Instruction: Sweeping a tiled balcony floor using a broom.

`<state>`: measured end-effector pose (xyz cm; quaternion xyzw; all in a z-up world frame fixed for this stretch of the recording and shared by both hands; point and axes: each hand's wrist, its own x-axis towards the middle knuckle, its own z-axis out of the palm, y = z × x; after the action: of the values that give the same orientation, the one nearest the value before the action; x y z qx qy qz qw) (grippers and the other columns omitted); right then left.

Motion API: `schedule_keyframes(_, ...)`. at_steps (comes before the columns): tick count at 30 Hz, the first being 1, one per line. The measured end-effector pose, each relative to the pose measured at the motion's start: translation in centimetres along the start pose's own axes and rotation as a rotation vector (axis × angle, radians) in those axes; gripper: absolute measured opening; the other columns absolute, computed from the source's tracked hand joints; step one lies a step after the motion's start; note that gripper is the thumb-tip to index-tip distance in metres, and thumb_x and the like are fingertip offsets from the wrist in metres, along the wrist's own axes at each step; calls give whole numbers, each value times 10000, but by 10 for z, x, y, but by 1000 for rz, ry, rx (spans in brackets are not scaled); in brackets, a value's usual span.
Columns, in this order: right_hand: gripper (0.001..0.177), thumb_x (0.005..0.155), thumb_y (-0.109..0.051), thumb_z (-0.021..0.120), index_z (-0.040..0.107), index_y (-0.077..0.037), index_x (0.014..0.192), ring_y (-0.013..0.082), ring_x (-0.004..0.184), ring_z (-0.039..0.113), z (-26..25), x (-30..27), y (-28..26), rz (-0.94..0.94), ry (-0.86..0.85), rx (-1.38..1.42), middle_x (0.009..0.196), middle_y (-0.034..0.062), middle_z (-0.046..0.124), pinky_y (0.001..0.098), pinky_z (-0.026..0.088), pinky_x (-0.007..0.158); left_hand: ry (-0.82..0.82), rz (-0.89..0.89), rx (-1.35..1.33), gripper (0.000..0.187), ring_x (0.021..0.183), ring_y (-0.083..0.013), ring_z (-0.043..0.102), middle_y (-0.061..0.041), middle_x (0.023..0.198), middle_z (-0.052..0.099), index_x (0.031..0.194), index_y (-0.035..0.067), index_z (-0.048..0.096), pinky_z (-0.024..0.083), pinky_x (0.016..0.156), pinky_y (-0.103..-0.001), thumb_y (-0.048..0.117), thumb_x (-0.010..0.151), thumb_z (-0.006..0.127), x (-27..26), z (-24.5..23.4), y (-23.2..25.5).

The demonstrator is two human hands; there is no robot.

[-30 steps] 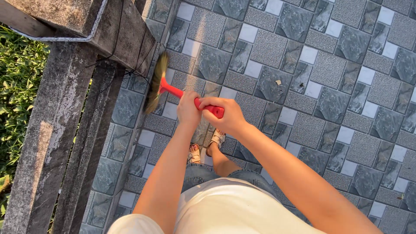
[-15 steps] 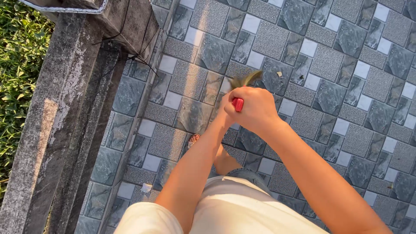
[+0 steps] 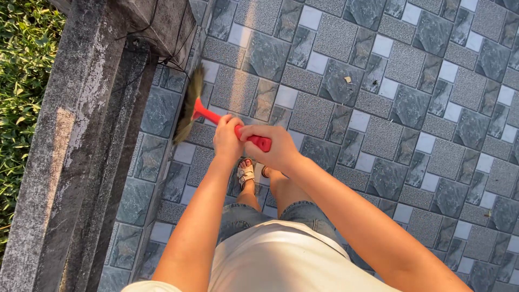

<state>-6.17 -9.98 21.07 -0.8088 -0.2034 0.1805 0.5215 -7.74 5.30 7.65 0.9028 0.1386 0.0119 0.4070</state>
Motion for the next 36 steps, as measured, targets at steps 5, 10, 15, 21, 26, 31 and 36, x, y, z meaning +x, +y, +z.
schedule_keyframes(5, 235, 781, -250, 714, 751, -144, 987, 284, 864, 735, 25, -26, 8, 152, -62, -178, 939, 85, 762, 363, 570, 793, -51, -12, -128, 261, 1245, -466, 527, -263, 1356, 504, 953, 130, 698, 470, 970, -455, 126, 708, 787, -44, 75, -85)
schedule_keyframes(10, 232, 743, -276, 706, 771, -176, 943, 349, 775, 709, -30, -44, -12, 111, 6, -482, 825, 115, 736, 433, 571, 714, -215, -82, -669, 99, 1010, -312, 627, -159, 1097, 569, 943, 67, 655, 510, 894, -382, 107, 888, 583, -50, 142, -9)
schedule_keyframes(15, 161, 699, -278, 743, 758, -136, 772, 351, 714, 693, -59, -58, -10, 192, 35, -709, 742, 111, 730, 449, 553, 661, -484, -19, -1280, 102, 971, -124, 599, -45, 1067, 629, 1072, 52, 625, 527, 832, -325, 70, 976, 600, -68, 214, 40)
schedule_keyframes(21, 122, 803, -226, 720, 746, -116, 849, 280, 708, 716, -80, -57, -66, -86, 165, -585, 894, 78, 762, 365, 568, 649, -450, -159, -1328, 284, 1039, -129, 615, -65, 1160, 654, 1258, 81, 603, 524, 914, -320, 221, 1011, 592, -62, 116, 115)
schedule_keyframes(26, 140, 785, -153, 704, 726, -103, 914, 256, 728, 730, -65, -57, -91, -149, 119, -355, 842, 73, 739, 331, 587, 687, -72, 132, -419, 207, 1214, -292, 621, -144, 1327, 666, 1074, 129, 673, 506, 1003, -406, 228, 891, 672, -55, 18, 103)
schedule_keyframes(31, 166, 816, -144, 713, 722, -109, 977, 261, 802, 752, -15, -54, -40, -113, 52, -100, 940, 75, 761, 332, 597, 741, 108, 106, -69, 190, 1202, -429, 596, -194, 1250, 628, 958, 150, 682, 477, 1010, -471, 215, 797, 760, -64, 2, 29)
schedule_keyframes(36, 214, 788, -224, 724, 739, -151, 990, 315, 844, 729, 21, -61, 16, 52, -66, -120, 952, 78, 765, 394, 574, 763, 35, -71, -159, 161, 1030, -407, 621, -184, 1142, 592, 922, 144, 661, 509, 846, -438, 197, 777, 708, -88, 49, -43)
